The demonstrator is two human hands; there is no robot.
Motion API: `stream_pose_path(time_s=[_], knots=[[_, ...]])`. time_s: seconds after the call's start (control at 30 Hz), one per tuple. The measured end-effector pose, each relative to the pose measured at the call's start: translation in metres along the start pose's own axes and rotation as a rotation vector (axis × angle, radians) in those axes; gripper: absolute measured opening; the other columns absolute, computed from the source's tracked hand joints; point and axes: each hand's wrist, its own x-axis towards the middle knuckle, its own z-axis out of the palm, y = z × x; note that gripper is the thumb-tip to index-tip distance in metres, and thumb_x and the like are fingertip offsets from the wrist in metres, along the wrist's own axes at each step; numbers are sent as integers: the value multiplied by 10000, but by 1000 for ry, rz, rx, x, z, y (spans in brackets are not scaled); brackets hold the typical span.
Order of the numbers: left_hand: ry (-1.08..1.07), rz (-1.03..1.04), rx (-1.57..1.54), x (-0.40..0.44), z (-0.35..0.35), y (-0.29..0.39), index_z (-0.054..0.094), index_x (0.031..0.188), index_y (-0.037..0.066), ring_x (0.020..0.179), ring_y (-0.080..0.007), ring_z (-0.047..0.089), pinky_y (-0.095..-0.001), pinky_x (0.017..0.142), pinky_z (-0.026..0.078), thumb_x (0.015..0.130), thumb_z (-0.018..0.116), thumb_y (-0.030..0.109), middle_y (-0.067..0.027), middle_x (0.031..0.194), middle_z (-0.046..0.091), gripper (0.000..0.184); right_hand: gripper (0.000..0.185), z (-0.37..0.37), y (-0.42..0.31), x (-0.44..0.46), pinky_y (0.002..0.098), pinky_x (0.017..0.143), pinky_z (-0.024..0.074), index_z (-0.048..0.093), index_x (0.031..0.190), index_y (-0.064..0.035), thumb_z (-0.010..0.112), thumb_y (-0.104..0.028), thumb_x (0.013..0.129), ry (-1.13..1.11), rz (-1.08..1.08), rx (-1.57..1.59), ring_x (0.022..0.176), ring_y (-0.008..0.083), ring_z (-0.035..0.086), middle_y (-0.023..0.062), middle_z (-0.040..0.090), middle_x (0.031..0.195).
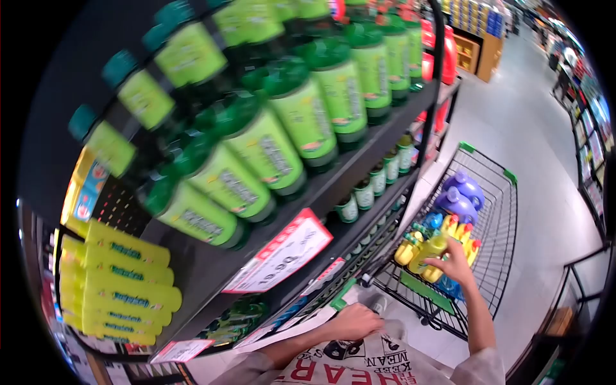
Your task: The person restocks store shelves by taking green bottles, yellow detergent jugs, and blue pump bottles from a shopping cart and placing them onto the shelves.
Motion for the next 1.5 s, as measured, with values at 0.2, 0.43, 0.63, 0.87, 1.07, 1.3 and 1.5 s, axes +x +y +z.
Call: stream_pose_path(time_s=[0.2,0.43,0.63,0.87,1.07,1.3,1.5], knots=[[356,-52,-91,-8,32,-5,596,763,104,781,-306,655,-412,686,496,939,530,448,-86,719,636,392,510,-28,-166,2,311,754,486,560,1029,-35,875,-236,682,177,-665,323,890,215,573,95,558,965],[468,113,-55,-20,34,-3,601,773,83,755,-304,621,-404,708,458,921,576,371,-82,754,634,325,535,31,-348,-7,256,632,445,483,1083,-51,808,-262,713,271,-1161,739,756,162,471,93,488,960],[497,84,-33,-18,45,-1,625,818,95,793,-300,632,-416,756,455,918,567,383,-74,770,642,310,527,89,-443,-4,332,777,547,582,1167,17,855,-152,749,-78,-1281,389,932,212,683,140,690,1028],[471,67,22,-10,52,0,615,792,114,755,-309,637,-417,750,453,899,559,422,-79,716,635,331,437,140,-468,26,235,620,489,572,1132,15,806,-147,801,-277,-1006,321,683,99,601,68,675,871],[628,124,-27,-11,65,-1,608,771,109,748,-294,637,-404,733,452,901,549,421,-74,709,632,344,426,157,-464,32,233,607,468,563,1133,14,793,-154,817,-366,-949,331,678,99,587,77,672,857],[511,89,28,-12,64,0,604,770,105,757,-295,642,-402,743,456,912,537,428,-77,723,640,359,418,157,-470,35,255,604,477,576,1114,34,784,-189,828,-440,-963,272,633,124,586,88,654,788],[486,78,-8,-25,45,9,592,754,103,758,-310,643,-416,729,464,941,502,458,-81,725,641,411,470,156,-473,36,289,585,493,557,1186,57,768,-157,824,-517,-939,238,637,170,625,136,691,865]])
